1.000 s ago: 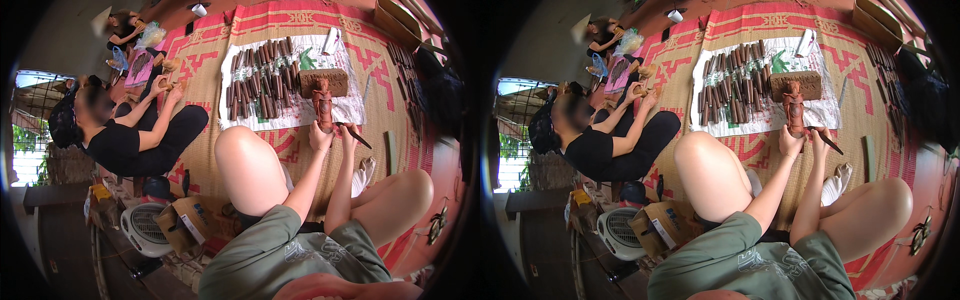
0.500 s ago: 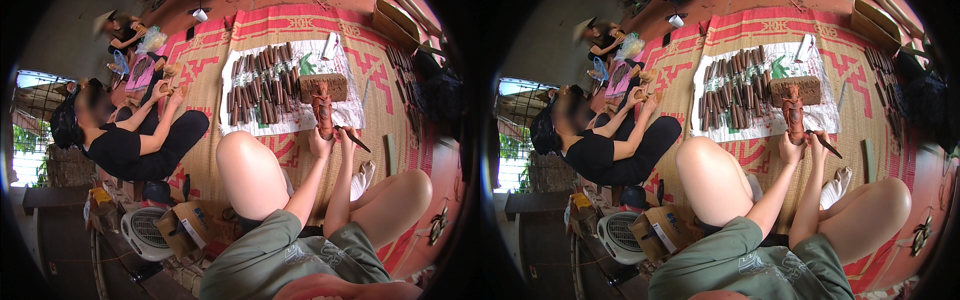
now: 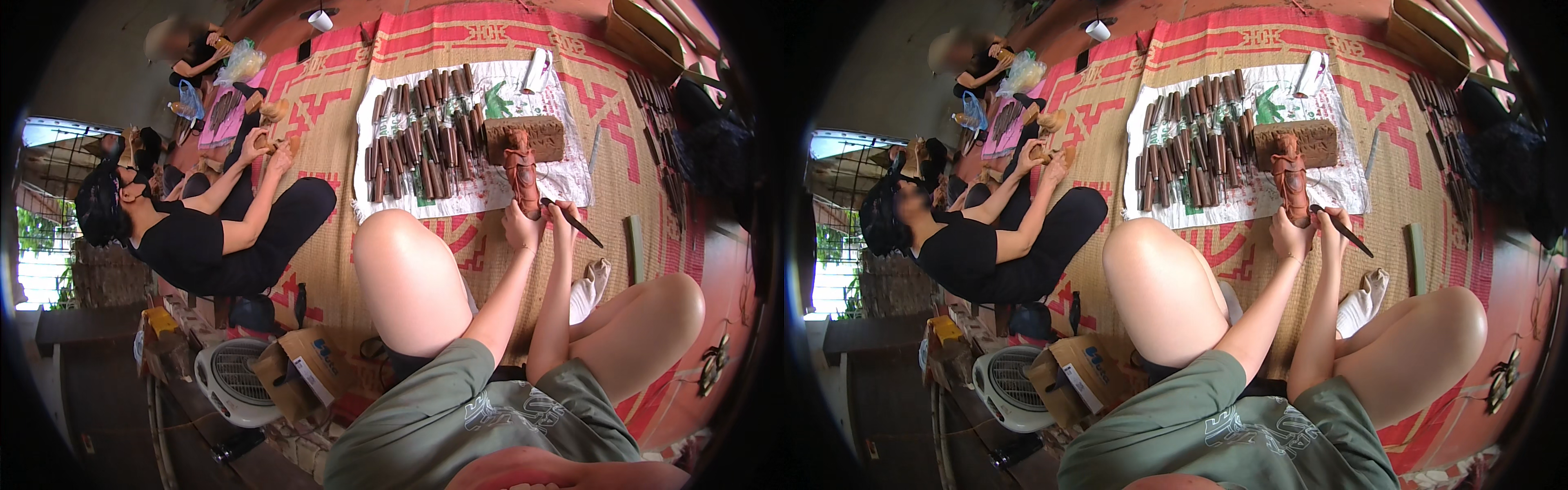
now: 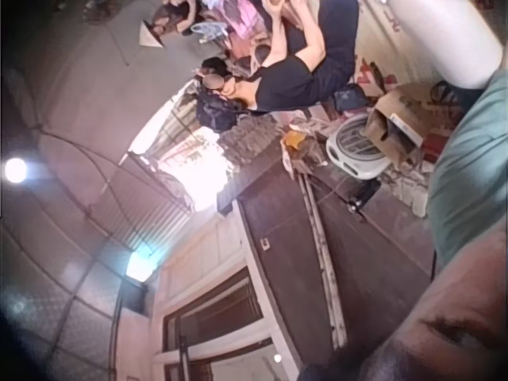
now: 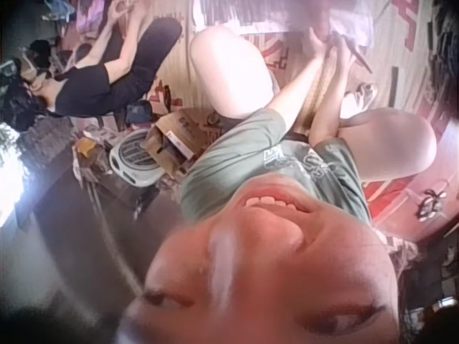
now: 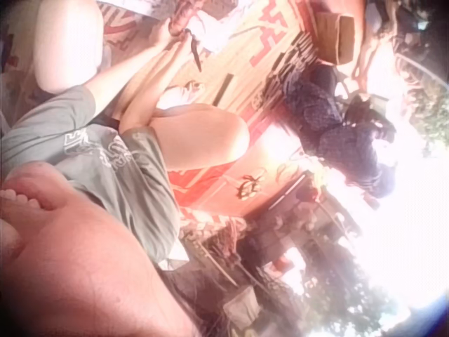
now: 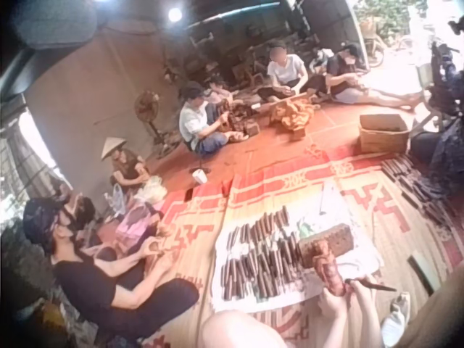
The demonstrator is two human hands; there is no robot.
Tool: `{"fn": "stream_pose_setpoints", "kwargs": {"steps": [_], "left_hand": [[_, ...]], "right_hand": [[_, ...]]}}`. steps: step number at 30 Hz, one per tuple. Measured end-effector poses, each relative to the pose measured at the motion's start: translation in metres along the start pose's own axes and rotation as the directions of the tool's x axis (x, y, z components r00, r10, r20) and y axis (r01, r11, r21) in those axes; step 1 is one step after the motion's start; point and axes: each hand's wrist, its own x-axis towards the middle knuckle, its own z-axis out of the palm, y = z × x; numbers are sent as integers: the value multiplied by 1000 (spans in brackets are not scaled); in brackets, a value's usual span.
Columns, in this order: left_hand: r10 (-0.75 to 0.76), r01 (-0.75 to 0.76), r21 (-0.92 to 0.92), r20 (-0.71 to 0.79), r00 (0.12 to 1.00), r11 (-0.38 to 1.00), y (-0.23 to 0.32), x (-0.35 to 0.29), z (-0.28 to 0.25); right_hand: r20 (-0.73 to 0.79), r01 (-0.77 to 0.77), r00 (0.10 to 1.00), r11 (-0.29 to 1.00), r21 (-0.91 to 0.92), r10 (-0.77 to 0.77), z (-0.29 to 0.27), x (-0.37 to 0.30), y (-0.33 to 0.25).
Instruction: The person sits on a mat and uses a small knife to carve a reddish-brown wooden object. They hold the object in their left hand and carefully shape it with the knife in their right hand, occasionally rotating it to access different sides.
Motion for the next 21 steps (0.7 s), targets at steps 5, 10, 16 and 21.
{"fn": "stream_pose_setpoints", "kwargs": {"steps": [5, 10, 16, 21], "left_hand": [[5, -5, 13, -6, 1000, 1000, -1, 1, 3], [2, -1, 50, -24, 1000, 999, 4, -1, 3], [-18, 17, 75, 14, 1000, 997, 7, -1, 3], [1, 7, 80, -92, 996, 997, 1, -4, 7]], "right_hand": [[27, 24, 999, 999, -28, -23, 9, -3, -5], [-83, 80, 994, 991, 105, -71, 24, -8, 2], [-134, 162, 979, 985, 57, -153, 33, -11, 5], [-108, 168, 979, 984, -52, -173, 43, -21, 9]]}}
